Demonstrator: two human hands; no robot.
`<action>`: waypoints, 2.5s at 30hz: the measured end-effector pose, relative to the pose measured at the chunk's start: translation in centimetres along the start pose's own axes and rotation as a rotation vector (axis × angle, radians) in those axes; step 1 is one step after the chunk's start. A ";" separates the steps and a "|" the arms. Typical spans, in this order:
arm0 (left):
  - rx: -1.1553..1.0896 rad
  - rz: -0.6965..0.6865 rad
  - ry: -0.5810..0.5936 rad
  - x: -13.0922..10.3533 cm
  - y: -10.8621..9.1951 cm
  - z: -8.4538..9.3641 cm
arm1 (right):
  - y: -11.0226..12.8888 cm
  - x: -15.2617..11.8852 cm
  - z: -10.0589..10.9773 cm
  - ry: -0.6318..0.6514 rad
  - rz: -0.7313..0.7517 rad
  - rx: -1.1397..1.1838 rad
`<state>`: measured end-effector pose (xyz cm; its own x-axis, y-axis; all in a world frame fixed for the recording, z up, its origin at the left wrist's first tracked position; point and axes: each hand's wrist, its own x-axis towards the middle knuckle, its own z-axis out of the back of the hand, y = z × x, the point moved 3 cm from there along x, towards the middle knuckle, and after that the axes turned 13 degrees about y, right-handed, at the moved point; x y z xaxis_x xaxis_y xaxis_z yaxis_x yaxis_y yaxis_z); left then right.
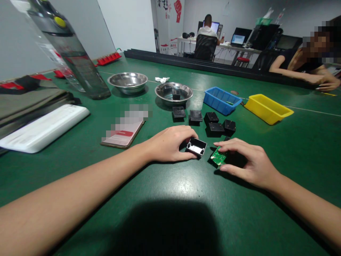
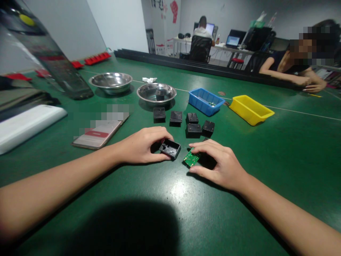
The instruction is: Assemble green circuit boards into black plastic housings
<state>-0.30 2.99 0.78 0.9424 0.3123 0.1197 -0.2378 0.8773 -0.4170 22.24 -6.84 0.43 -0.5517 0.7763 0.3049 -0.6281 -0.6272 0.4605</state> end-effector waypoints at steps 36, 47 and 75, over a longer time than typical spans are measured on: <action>0.048 0.007 -0.046 -0.1 0.3 -0.2 | -0.3 -0.2 -0.3 0.000 -0.052 -0.041; 0.050 0.014 -0.047 -0.1 0.3 -0.1 | -0.3 -0.1 -0.5 0.017 -0.105 -0.018; 0.050 0.068 -0.153 -0.3 0.5 0.2 | -0.4 -0.1 -0.5 -0.031 -0.129 -0.033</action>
<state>-0.75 3.39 0.74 0.8778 0.4202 0.2300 -0.3147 0.8679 -0.3844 22.31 -6.67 -0.21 -0.4482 0.8518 0.2711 -0.7108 -0.5235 0.4698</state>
